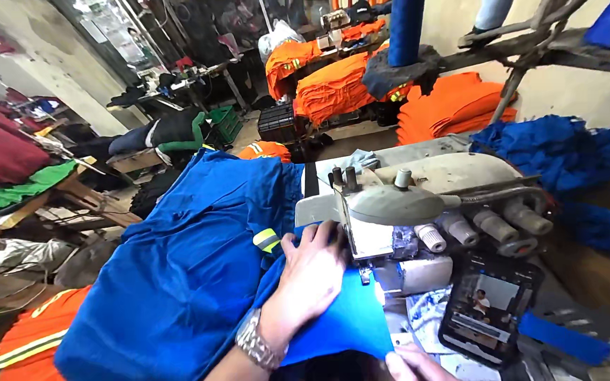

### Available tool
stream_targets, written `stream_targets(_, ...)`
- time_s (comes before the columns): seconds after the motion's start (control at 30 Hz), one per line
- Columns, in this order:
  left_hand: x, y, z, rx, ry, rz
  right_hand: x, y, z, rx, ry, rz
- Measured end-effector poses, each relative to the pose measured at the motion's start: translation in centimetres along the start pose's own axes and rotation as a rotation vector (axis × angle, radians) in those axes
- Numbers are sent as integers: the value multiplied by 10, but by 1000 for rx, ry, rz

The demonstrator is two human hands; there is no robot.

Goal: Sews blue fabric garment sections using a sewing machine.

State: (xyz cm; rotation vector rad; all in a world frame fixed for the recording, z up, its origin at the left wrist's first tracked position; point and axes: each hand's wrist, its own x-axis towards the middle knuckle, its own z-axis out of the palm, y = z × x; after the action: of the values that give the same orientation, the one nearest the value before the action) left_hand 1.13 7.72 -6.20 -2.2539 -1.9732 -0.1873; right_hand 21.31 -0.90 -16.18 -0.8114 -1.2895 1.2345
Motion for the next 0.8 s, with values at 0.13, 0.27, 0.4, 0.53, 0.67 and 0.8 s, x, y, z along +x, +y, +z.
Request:
stream_targets(0.13,32,-23,5,-70,-20,-120,45,3,27,-33,168,24)
stream_targets(0.27,44,-51,16,-103,173,-254,44,3,35,23,259,78)
stream_targets(0.4,-14,-47,-26,-304,563,-252,34,-26,27,105,68,-82)
stream_targets(0.53,-79,-1,-46,-417,831,-132,72,-57,45,-9,-309,-139)
stream_targets(0.67,-101,24,-25,-451,704,-55,69,-33,-8,-483,-262,-217)
stream_targets(0.8,-111,31,-15,-426,581,175,51,-37,-39,-674,-362,-337)
